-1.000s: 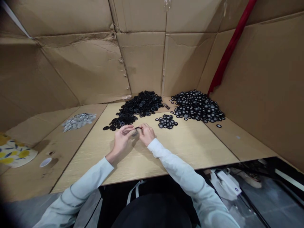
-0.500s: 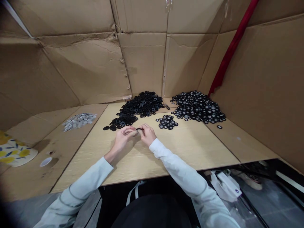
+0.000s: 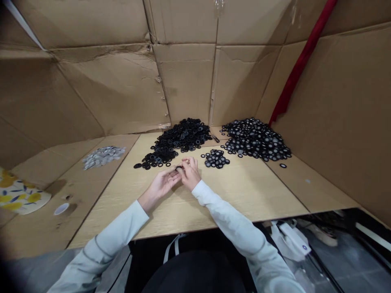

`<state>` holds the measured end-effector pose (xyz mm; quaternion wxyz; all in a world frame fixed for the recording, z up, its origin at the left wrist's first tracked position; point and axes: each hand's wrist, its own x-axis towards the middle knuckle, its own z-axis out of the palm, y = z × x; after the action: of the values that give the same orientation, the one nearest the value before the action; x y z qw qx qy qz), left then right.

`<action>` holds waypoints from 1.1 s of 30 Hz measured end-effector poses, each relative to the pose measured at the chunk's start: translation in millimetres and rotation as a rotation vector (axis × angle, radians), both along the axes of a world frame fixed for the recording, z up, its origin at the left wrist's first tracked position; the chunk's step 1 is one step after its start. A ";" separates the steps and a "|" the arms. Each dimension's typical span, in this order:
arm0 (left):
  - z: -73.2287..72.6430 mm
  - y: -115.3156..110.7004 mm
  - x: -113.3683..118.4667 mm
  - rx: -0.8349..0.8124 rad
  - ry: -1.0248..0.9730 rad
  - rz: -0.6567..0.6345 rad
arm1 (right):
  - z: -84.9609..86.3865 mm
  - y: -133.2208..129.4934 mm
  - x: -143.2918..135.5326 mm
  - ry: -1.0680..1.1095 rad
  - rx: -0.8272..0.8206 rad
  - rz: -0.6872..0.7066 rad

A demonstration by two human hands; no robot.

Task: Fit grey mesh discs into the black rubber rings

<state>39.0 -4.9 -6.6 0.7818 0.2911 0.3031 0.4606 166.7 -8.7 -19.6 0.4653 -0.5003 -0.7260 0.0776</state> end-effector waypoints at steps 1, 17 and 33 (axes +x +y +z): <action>-0.4 0.2 -0.4 -0.010 -0.006 -0.001 | -0.5 0.1 0.3 -0.014 -0.002 -0.002; 1.2 8.8 -15.0 0.319 0.404 0.064 | 11.3 8.6 21.0 -0.411 0.000 -0.054; -4.3 60.2 -39.8 1.056 1.751 -0.017 | 5.6 54.9 96.2 -0.453 -0.350 -0.692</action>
<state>-0.8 55.2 -10.9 0.0612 0.8350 0.5242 0.1554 262.9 46.2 -14.0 0.2014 -0.7891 -0.5757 -0.0725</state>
